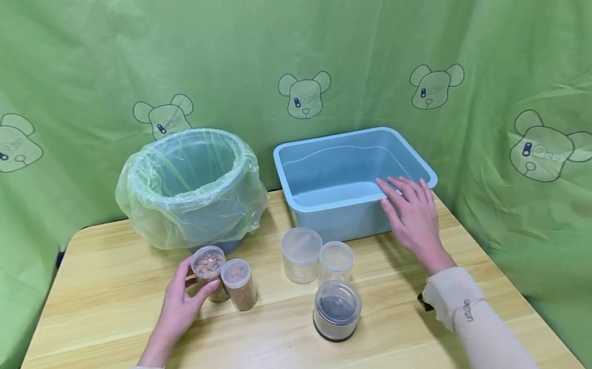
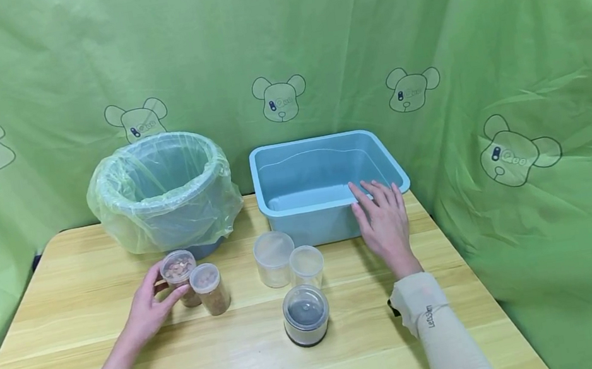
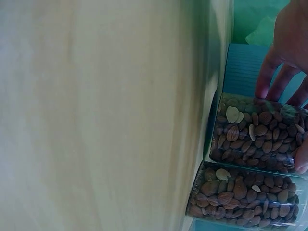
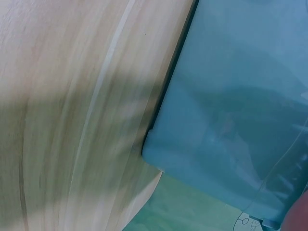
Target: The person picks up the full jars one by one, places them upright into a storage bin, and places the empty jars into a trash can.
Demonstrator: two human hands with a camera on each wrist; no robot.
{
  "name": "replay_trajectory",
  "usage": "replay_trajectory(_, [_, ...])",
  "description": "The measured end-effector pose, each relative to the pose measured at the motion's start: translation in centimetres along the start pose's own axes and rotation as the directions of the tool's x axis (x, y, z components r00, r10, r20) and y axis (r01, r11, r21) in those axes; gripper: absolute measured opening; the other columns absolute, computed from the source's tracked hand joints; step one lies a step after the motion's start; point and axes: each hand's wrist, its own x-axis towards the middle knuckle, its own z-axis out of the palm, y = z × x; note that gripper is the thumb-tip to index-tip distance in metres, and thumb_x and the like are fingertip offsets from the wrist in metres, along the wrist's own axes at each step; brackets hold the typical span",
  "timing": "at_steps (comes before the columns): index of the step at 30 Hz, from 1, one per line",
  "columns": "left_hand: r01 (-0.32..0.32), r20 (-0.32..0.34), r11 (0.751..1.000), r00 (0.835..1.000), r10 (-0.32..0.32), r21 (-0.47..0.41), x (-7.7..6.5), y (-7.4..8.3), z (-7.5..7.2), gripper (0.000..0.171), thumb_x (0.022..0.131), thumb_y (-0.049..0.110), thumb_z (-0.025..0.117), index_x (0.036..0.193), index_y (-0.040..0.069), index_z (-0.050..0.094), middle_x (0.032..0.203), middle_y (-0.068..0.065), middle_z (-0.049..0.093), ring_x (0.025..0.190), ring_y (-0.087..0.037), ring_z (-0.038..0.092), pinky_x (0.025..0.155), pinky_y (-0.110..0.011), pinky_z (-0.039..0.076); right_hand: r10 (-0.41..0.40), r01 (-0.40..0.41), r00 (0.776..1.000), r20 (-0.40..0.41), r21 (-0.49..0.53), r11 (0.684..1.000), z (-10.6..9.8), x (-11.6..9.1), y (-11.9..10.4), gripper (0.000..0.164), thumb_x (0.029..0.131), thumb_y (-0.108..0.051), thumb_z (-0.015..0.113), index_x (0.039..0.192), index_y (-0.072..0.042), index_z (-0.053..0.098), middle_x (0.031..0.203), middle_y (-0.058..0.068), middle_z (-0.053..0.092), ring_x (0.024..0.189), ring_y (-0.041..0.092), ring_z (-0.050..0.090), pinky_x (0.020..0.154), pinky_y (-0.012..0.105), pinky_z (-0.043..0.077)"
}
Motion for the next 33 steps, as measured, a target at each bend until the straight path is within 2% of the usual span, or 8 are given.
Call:
replay_trajectory(4, [-0.002,-0.004,1.0,1.0,0.002,0.006,-0.1,0.7,-0.3,0.069,0.091,0.008,0.078,0.15,0.002,0.043,0.138,-0.022,0.057,0.123,-0.04,0.058,0.105,-0.061,0.05,0.003,-0.003,1.0,0.006,-0.001,1.0,0.0,0.0,0.0,0.047,0.11,-0.04,0.04,0.151,-0.02,0.054,0.152,0.016,0.053,0.145,0.04,0.04,0.129,0.057,0.01])
replay_trajectory(9, [-0.023,-0.021,0.999,0.999,0.024,0.03,-0.1,1.1,-0.9,0.069,0.091,0.013,0.079,0.15,0.006,0.045,0.138,-0.017,0.059,0.123,-0.036,0.059,0.103,-0.059,0.052,-0.001,0.001,1.0,-0.003,0.01,1.0,0.1,0.0,0.1,0.046,0.11,-0.039,0.041,0.148,-0.018,0.057,0.15,0.017,0.055,0.144,0.041,0.04,0.128,0.059,0.01])
replay_trajectory(16, [-0.056,-0.057,0.995,0.996,0.061,0.079,-0.1,2.9,-1.7,0.07,0.091,0.012,0.079,0.151,0.006,0.045,0.14,-0.016,0.058,0.122,-0.034,0.06,0.101,-0.061,0.051,-0.002,0.004,0.999,-0.035,0.065,0.998,0.1,0.0,-0.2,0.038,0.108,-0.034,0.048,0.131,-0.011,0.068,0.137,0.018,0.061,0.141,0.042,0.042,0.127,0.061,0.01])
replay_trajectory(25, [-0.12,-0.109,0.987,0.985,0.132,0.107,0.4,5.7,-2.9,0.073,0.087,0.005,0.081,0.151,0.003,0.044,0.14,-0.018,0.059,0.117,-0.035,0.063,0.102,-0.058,0.051,0.011,-0.008,1.0,-0.028,0.078,0.997,-0.2,-0.1,-0.6,0.034,0.107,-0.031,0.051,0.123,-0.008,0.069,0.131,0.021,0.062,0.139,0.043,0.044,0.127,0.062,0.008])
replay_trajectory(27, [-0.128,-0.119,0.985,0.983,0.142,0.116,0.5,6.3,-3.2,0.073,0.087,0.004,0.081,0.151,0.002,0.044,0.139,-0.019,0.059,0.117,-0.034,0.062,0.103,-0.052,0.052,0.014,-0.013,1.0,-0.017,0.08,0.997,-0.4,-0.1,-0.8,0.033,0.107,-0.03,0.051,0.122,-0.007,0.069,0.13,0.021,0.062,0.139,0.043,0.044,0.127,0.062,0.008])
replay_trajectory(29, [-0.139,-0.128,0.982,0.98,0.155,0.126,0.6,6.9,-3.4,0.073,0.086,0.004,0.081,0.15,0.002,0.045,0.138,-0.019,0.06,0.117,-0.027,0.062,0.104,-0.04,0.052,0.015,-0.014,1.0,-0.004,0.084,0.996,-0.5,-0.1,-0.9,0.032,0.107,-0.029,0.052,0.121,-0.006,0.069,0.13,0.022,0.061,0.138,0.043,0.044,0.126,0.063,0.008])
replay_trajectory(33, [-0.185,-0.153,0.975,0.967,0.202,0.119,1.1,7.8,-4.0,0.074,0.084,-0.001,0.082,0.149,0.002,0.047,0.137,-0.017,0.061,0.116,-0.005,0.058,0.102,-0.015,0.046,0.012,-0.014,1.0,0.029,0.088,0.996,-0.8,0.1,-1.1,0.031,0.107,-0.028,0.051,0.12,-0.006,0.068,0.131,0.023,0.06,0.139,0.045,0.043,0.126,0.065,0.006])
